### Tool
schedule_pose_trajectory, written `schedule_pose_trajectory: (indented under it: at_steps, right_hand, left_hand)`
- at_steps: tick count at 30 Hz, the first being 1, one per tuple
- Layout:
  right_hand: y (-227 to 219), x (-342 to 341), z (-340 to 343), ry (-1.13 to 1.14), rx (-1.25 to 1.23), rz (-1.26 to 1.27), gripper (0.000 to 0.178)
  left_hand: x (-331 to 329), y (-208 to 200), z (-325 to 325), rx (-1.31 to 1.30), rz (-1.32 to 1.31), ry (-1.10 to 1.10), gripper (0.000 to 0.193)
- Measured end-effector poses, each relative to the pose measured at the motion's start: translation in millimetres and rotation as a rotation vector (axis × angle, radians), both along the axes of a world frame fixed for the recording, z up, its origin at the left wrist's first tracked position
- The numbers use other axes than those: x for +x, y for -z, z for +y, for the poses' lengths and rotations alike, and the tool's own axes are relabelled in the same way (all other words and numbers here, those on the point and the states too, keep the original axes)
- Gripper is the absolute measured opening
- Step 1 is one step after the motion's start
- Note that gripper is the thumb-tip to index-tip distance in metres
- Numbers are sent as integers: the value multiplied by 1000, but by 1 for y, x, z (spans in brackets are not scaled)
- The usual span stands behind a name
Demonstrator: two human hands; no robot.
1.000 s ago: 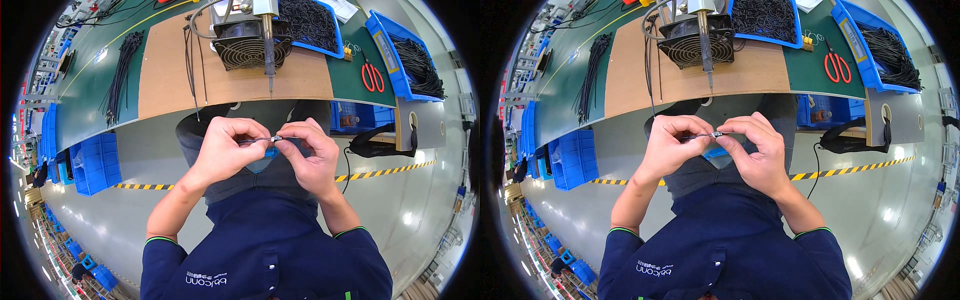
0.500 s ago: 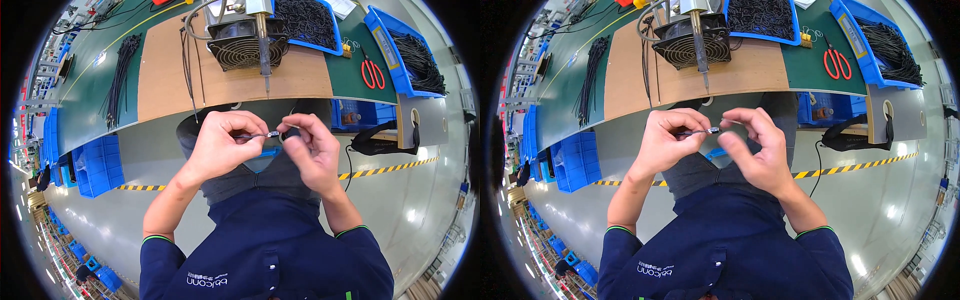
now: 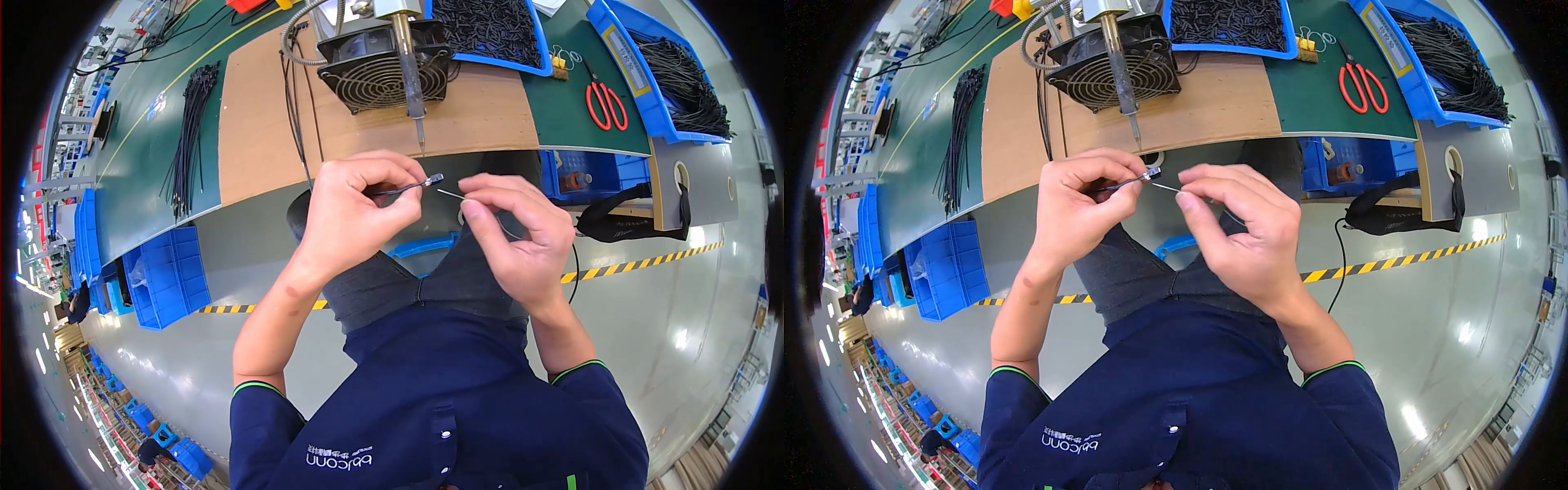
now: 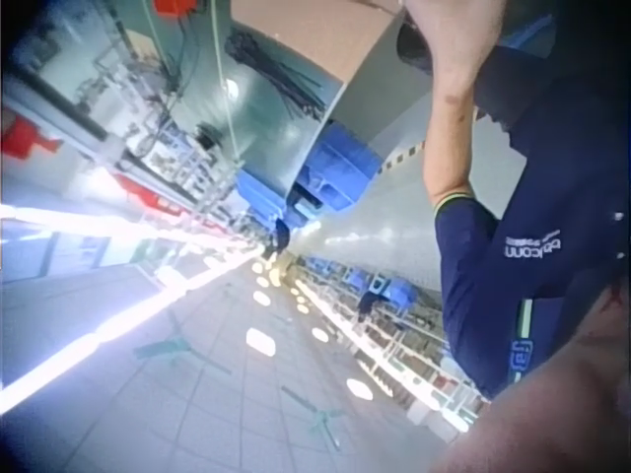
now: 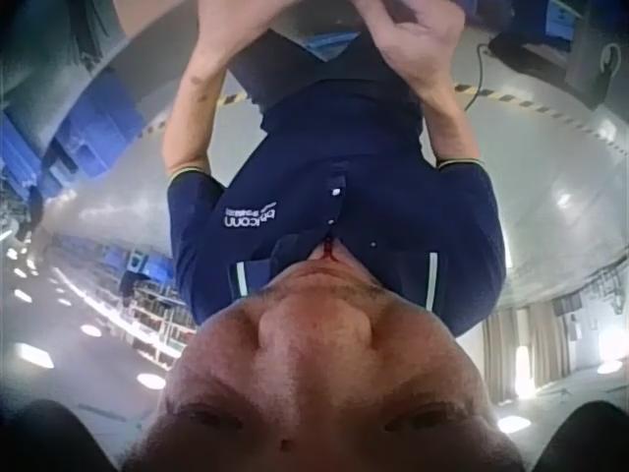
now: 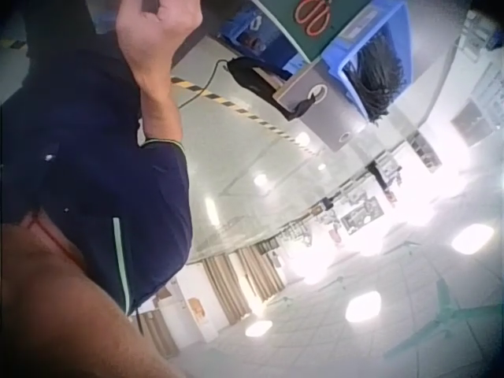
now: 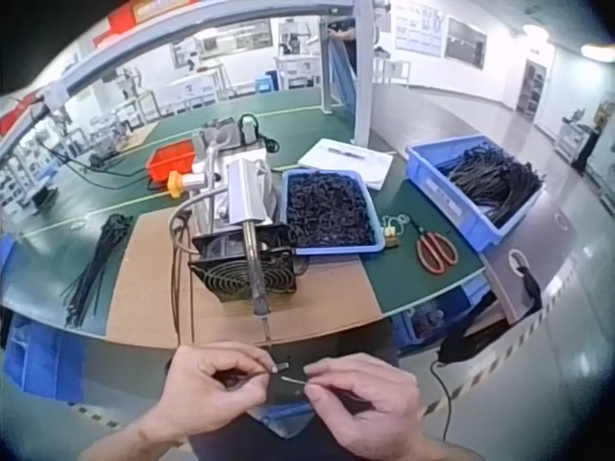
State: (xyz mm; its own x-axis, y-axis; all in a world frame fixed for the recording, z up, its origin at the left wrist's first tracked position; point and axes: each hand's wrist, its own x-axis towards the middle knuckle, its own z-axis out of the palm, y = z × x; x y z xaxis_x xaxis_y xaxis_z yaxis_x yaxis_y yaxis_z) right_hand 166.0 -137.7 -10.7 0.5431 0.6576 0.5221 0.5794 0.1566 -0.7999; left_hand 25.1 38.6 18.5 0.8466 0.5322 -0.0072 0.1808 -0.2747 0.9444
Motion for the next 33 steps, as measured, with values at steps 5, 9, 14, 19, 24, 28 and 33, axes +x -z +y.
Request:
schedule_pose_trajectory:
  at_steps: [5,9,14,19,24,28,33]
  right_hand:
    - [10,-13,13,36,61,140,10]
    - [9,-17,17,42,52,220,9]
    - [11,-18,20,30,81,287,8]
    - [11,-15,21,1,78,291,7]
    - [14,-12,25,-19,45,296,7]
    - [17,-10,35,50,147,270,9]
    - [15,-10,38,50,150,258,10]
  left_hand:
    - [5,0,0,29,15,-11,10]
    - [6,4,-1,20,7,-27,10]
    - [7,6,0,21,1,-21,10]
    - [7,4,0,13,5,-32,11]
    - [11,4,2,26,2,-37,11]
    - [15,4,5,31,-44,-57,10]
    - [15,3,6,7,-51,-65,10]
